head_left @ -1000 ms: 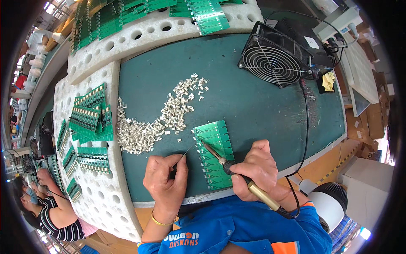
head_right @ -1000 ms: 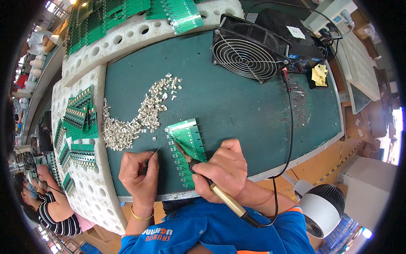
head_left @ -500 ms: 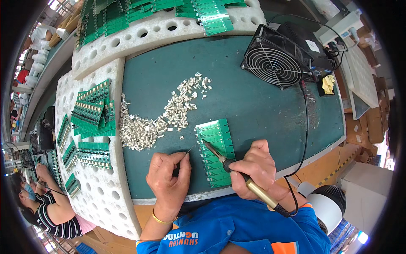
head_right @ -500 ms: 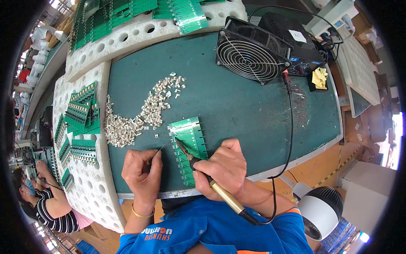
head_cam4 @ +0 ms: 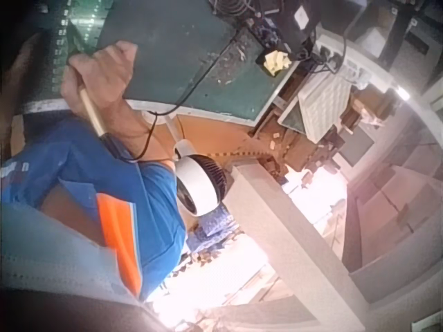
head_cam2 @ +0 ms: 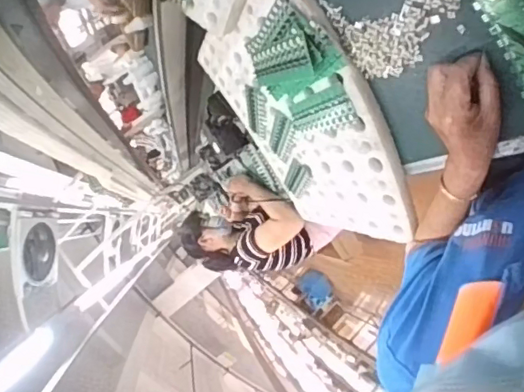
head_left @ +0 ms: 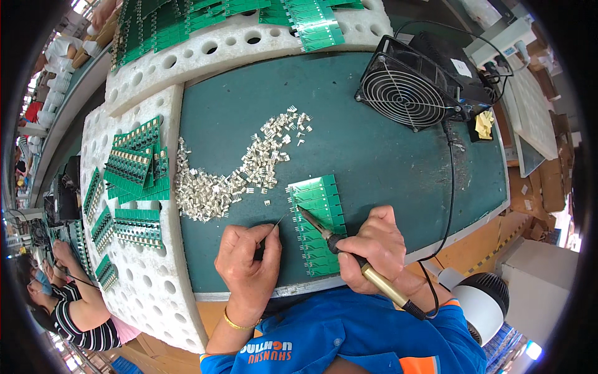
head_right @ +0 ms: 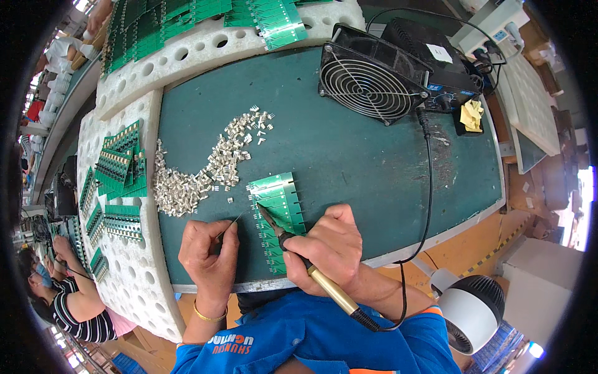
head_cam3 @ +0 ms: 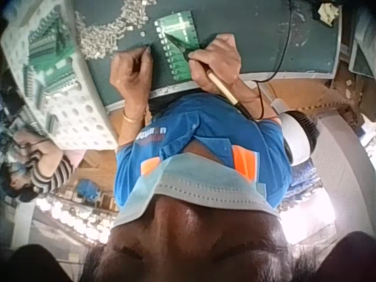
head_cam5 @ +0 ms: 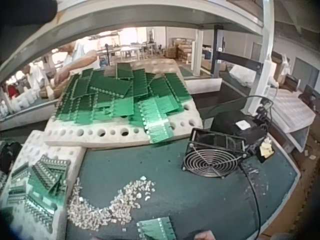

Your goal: The person picks up circuit board strips and solders components onto them using a soldering iron and solder wire.

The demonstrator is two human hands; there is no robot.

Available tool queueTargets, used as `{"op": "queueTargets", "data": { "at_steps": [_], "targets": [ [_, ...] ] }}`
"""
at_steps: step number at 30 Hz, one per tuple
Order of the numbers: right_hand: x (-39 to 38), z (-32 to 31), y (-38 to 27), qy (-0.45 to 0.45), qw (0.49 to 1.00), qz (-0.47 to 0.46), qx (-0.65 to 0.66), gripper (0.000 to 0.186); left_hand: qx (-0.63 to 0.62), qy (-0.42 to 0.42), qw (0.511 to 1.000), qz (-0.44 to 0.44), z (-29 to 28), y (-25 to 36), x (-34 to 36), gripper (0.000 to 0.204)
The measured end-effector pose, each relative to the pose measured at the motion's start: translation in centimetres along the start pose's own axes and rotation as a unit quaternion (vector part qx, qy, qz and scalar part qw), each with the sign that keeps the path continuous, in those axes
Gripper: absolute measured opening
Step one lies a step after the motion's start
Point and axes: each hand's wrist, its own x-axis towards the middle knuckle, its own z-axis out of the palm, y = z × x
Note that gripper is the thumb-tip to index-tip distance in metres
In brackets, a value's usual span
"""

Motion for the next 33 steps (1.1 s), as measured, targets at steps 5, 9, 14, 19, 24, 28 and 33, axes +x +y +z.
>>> {"op": "queueTargets", "data": {
  "at_steps": [5, 9, 14, 19, 24, 28, 33],
  "targets": [
    [0.02, -0.01, -0.04, -0.002, 1.0, -0.002, -0.003, 0.017, -0.001, 0.001, 1.0, 0.002, 0.03, -0.04, 0.0, 0.015],
    [0.04, 0.02, -0.06, -0.002, 1.0, -0.001, -0.007, 0.016, 0.006, 0.0, 1.0, 0.011, 0.08, -0.13, -0.07, 0.014],
    [0.13, 0.0, -0.07, -0.003, 1.0, -0.007, -0.011, 0.016, 0.012, 0.005, 1.0, 0.025, 0.25, -0.26, -0.12, 0.016],
    [0.2, -0.04, -0.13, -0.007, 1.0, -0.014, -0.017, 0.017, 0.016, 0.005, 0.999, 0.04, 0.39, -0.22, -0.14, 0.017],
    [0.22, -0.14, -0.26, -0.016, 1.0, -0.013, -0.021, 0.016, 0.013, 0.015, 0.998, 0.062, 0.66, -0.18, -0.09, 0.017],
    [0.25, -0.2, -0.27, -0.021, 0.999, -0.011, -0.023, 0.016, 0.02, 0.009, 0.998, 0.058, 0.66, -0.09, -0.08, 0.017],
    [0.24, -0.21, -0.32, -0.019, 1.0, -0.013, -0.021, 0.017, 0.013, -0.003, 0.999, 0.043, 0.6, 0.05, -0.14, 0.017]
  ]
}}
